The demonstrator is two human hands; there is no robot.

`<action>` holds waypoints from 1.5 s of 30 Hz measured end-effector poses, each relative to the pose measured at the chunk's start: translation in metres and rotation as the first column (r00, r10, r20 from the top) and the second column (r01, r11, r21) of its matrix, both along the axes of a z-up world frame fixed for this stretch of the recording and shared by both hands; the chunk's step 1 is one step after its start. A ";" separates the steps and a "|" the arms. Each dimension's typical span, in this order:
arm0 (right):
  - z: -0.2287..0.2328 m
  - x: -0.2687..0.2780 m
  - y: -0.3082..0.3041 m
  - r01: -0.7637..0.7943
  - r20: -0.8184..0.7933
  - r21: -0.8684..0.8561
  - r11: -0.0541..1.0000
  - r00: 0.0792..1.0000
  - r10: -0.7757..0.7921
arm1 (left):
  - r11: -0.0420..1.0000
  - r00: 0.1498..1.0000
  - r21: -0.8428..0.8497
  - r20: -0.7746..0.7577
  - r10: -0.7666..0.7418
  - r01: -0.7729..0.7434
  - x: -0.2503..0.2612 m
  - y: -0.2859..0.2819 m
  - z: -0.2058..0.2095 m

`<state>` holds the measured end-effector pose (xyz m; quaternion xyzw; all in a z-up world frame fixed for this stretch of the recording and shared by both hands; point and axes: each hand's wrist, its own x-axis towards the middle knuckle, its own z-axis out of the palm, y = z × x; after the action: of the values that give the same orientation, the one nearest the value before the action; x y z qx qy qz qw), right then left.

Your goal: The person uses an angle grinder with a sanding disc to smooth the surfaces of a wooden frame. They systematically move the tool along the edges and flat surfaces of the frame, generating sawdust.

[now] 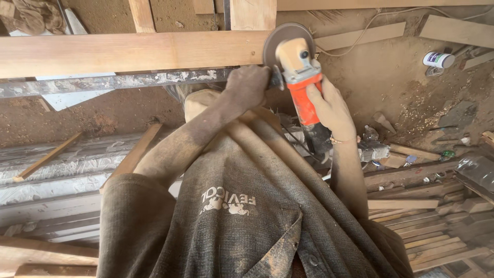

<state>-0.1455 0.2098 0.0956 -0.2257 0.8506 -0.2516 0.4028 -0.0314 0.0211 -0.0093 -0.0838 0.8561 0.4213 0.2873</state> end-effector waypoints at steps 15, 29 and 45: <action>-0.057 0.093 -0.080 -0.135 0.133 -0.249 0.959 0.976 0.172 | 0.944 0.927 -0.244 0.248 0.280 -0.220 0.132 -0.092 0.049; -0.040 0.068 -0.050 -0.097 0.123 -0.139 0.986 0.986 0.114 | 0.945 0.977 -0.257 -0.112 0.179 -0.203 0.111 -0.063 0.019; -0.055 0.079 -0.060 0.013 0.137 -0.241 0.970 0.990 0.021 | 0.934 0.993 -0.337 -0.014 0.121 -0.118 0.097 -0.084 0.032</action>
<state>-0.0665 0.1495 0.0405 -0.2567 0.7834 -0.3673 0.4308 0.0661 -0.0625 0.0225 -0.1852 0.9079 0.2848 0.2457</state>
